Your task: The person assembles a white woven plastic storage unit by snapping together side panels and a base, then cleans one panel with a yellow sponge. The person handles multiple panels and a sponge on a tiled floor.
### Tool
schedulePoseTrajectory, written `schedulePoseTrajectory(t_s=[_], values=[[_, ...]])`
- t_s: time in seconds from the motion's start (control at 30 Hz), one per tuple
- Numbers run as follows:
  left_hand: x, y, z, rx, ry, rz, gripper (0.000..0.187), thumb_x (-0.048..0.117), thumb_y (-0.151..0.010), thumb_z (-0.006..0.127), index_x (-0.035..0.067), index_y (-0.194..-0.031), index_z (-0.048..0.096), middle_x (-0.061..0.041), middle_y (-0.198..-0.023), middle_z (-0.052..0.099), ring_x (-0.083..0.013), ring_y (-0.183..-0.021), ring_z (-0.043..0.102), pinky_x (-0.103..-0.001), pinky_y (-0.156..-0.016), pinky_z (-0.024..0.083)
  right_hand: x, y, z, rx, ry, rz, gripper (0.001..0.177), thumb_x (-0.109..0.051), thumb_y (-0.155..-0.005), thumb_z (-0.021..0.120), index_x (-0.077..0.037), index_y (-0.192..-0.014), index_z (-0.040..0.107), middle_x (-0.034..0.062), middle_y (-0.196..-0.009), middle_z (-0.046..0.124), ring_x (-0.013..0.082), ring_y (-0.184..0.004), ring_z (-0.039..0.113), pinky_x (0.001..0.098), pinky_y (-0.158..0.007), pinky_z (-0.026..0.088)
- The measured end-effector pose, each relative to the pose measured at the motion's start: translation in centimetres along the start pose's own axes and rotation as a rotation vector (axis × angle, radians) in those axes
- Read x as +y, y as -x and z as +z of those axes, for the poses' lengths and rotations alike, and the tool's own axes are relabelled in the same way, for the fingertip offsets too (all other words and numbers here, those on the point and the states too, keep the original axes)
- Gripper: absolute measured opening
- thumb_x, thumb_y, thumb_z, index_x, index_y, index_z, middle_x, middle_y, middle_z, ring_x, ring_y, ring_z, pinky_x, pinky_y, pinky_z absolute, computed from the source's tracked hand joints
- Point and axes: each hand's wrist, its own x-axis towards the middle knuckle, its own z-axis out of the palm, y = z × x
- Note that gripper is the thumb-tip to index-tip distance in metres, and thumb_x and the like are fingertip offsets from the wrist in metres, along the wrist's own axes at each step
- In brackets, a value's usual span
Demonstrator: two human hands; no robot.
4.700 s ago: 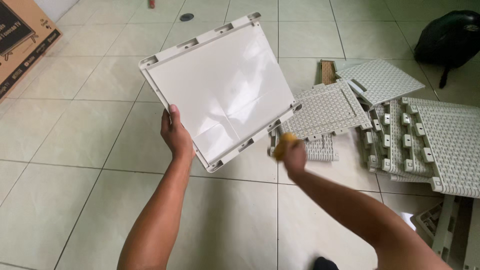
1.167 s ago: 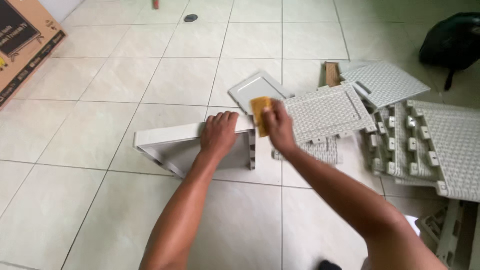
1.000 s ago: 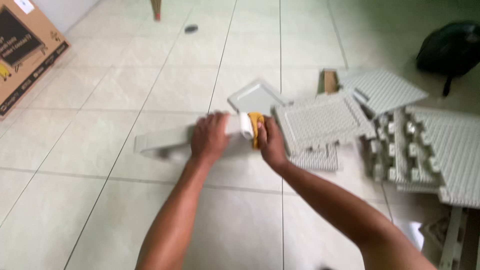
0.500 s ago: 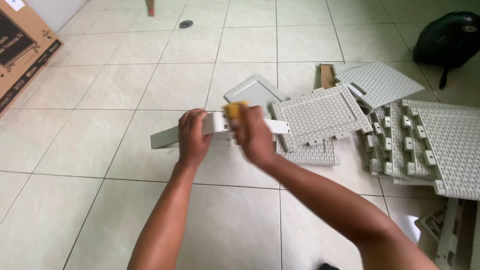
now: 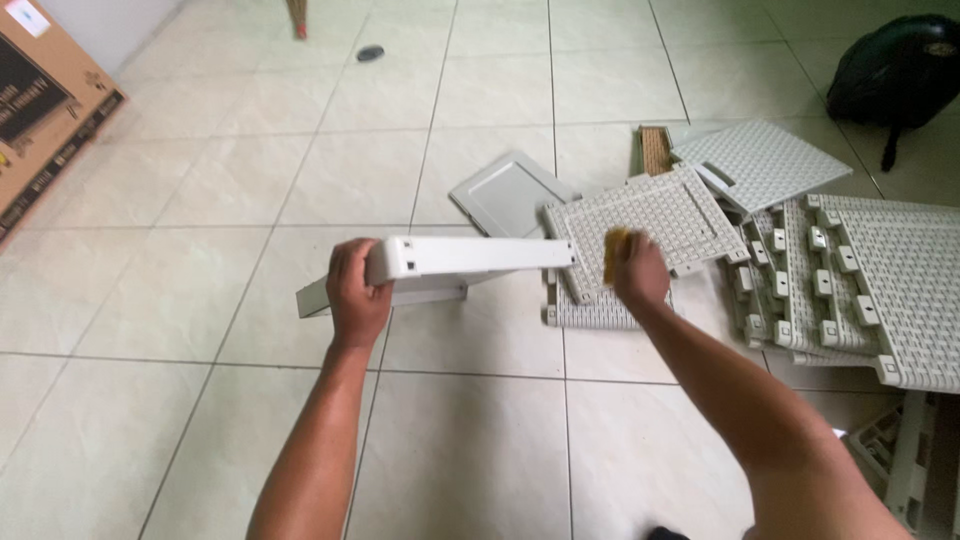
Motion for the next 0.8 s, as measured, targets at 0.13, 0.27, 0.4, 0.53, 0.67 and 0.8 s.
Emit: schedulePoseTrajectory(t_s=[0.13, 0.27, 0.4, 0.53, 0.67, 0.8], values=[[-0.1, 0.2, 0.6, -0.002, 0.015, -0.147, 0.041, -0.005, -0.084, 0.076, 0.0, -0.122, 0.06, -0.015, -0.111, 0.065, -0.0353, -0.104, 0.063, -0.042, -0.086, 0.052, -2.7, -0.2, 1.4, 0.029, -0.812, -0.135, 0.042, -0.038, -0.105, 0.036, -0.006, -0.116, 0.061, 0.0111, -0.101, 0.062, 0.0179, -0.08, 0.059, 0.0364, -0.066, 0.055], [0.7, -0.9, 1.7, 0.117, 0.169, -0.235, 0.04, -0.001, -0.089, 0.078, 0.0, -0.125, 0.06, -0.015, -0.119, 0.069, -0.0307, -0.111, 0.069, -0.038, -0.094, 0.056, -4.0, 0.1, 1.6, 0.108, -0.248, -0.54, 0.037, -0.034, -0.11, 0.046, -0.005, -0.128, 0.06, 0.0165, -0.105, 0.061, 0.023, -0.084, 0.059, 0.0379, -0.071, 0.055], [1.6, -1.8, 0.8, 0.129, 0.132, -0.318, 0.037, 0.006, -0.089, 0.082, 0.0, -0.12, 0.062, -0.013, -0.11, 0.071, -0.0285, -0.1, 0.07, -0.038, -0.087, 0.055, -2.5, -0.2, -0.9, 0.125, 0.034, -0.395, 0.029, -0.032, -0.115, 0.044, -0.015, -0.117, 0.067, 0.0116, -0.109, 0.067, 0.022, -0.089, 0.065, 0.0388, -0.08, 0.057], [3.4, -3.0, 1.5, 0.139, 0.048, -0.513, 0.036, 0.013, -0.088, 0.085, 0.003, -0.113, 0.063, -0.011, -0.103, 0.073, -0.0275, -0.092, 0.071, -0.039, -0.082, 0.055, -3.8, -0.3, -2.1, 0.19, -0.089, -0.171, 0.046, -0.032, -0.106, 0.049, -0.007, -0.144, 0.05, 0.0223, -0.119, 0.057, 0.0258, -0.086, 0.063, 0.0408, -0.068, 0.06], [5.8, -5.0, 1.8, -0.008, 0.002, -0.701, 0.056, 0.025, -0.084, 0.09, 0.006, -0.12, 0.052, -0.013, -0.108, 0.072, -0.0285, -0.097, 0.071, -0.042, -0.081, 0.055, -10.4, 0.9, -1.2, -0.078, -0.804, -0.055, 0.047, -0.021, -0.103, 0.044, -0.012, -0.149, 0.037, 0.0176, -0.132, 0.055, 0.0243, -0.091, 0.067, 0.0425, -0.071, 0.067], [7.6, -6.1, 1.2, -0.41, 0.165, -0.693, 0.082, 0.035, -0.078, 0.086, 0.013, -0.142, 0.038, -0.013, -0.12, 0.071, -0.0279, -0.108, 0.071, -0.04, -0.089, 0.057, -14.7, 4.1, -0.7, -0.09, -0.658, -0.376, 0.049, -0.023, -0.111, 0.046, -0.013, -0.158, 0.033, 0.0197, -0.148, 0.045, 0.0295, -0.123, 0.059, 0.0427, -0.093, 0.059]])
